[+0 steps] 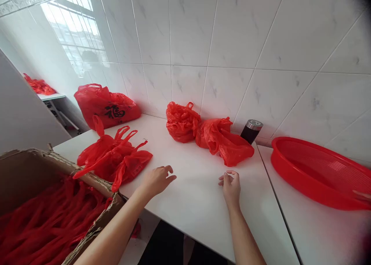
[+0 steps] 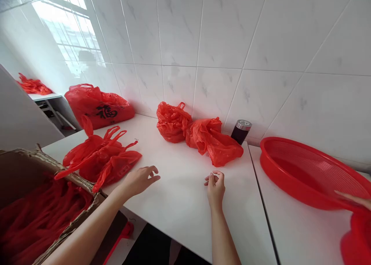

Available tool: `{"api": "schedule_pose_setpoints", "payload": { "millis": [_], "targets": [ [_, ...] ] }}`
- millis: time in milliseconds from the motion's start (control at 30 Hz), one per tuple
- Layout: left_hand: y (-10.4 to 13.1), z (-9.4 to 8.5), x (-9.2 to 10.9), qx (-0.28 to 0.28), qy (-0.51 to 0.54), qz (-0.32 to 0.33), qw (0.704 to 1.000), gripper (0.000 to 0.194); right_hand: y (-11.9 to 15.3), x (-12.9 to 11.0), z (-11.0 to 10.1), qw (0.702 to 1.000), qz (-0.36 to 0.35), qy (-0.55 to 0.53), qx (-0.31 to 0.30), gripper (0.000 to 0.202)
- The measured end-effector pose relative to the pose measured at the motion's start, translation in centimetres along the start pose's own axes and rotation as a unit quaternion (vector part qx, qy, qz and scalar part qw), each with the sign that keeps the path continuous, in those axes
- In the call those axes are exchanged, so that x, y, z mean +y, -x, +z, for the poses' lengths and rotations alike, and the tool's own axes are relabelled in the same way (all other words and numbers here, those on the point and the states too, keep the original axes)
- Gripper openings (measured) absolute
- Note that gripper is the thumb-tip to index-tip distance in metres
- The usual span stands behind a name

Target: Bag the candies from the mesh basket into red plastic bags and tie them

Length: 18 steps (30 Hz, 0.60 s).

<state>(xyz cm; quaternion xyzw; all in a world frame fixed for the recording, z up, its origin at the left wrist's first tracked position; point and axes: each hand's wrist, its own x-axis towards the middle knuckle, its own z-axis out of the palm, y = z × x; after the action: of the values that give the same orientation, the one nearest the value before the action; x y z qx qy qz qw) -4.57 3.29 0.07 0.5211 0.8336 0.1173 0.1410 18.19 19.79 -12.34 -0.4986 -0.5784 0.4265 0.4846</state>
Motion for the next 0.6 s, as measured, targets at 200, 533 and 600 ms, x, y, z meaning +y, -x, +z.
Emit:
{"api": "schedule_pose_setpoints", "payload": {
  "millis": [200, 533, 600],
  "targets": [
    [-1.0, 0.6, 0.7, -0.021, 0.006, 0.014, 1.000, 0.037, 0.1, -0.2, 0.0, 1.000, -0.006, 0.018, -0.011, 0.029],
    [-4.4, 2.8, -7.9, 0.024, -0.034, -0.203, 0.978, 0.048, 0.2, -0.4, -0.1, 0.998, -0.006, 0.048, -0.028, 0.026],
    [-5.0, 3.0, -8.2, 0.048, -0.045, -0.232, 0.971, 0.050, 0.1, -0.4, -0.1, 0.998, -0.004, 0.050, -0.028, 0.026]
  ]
}}
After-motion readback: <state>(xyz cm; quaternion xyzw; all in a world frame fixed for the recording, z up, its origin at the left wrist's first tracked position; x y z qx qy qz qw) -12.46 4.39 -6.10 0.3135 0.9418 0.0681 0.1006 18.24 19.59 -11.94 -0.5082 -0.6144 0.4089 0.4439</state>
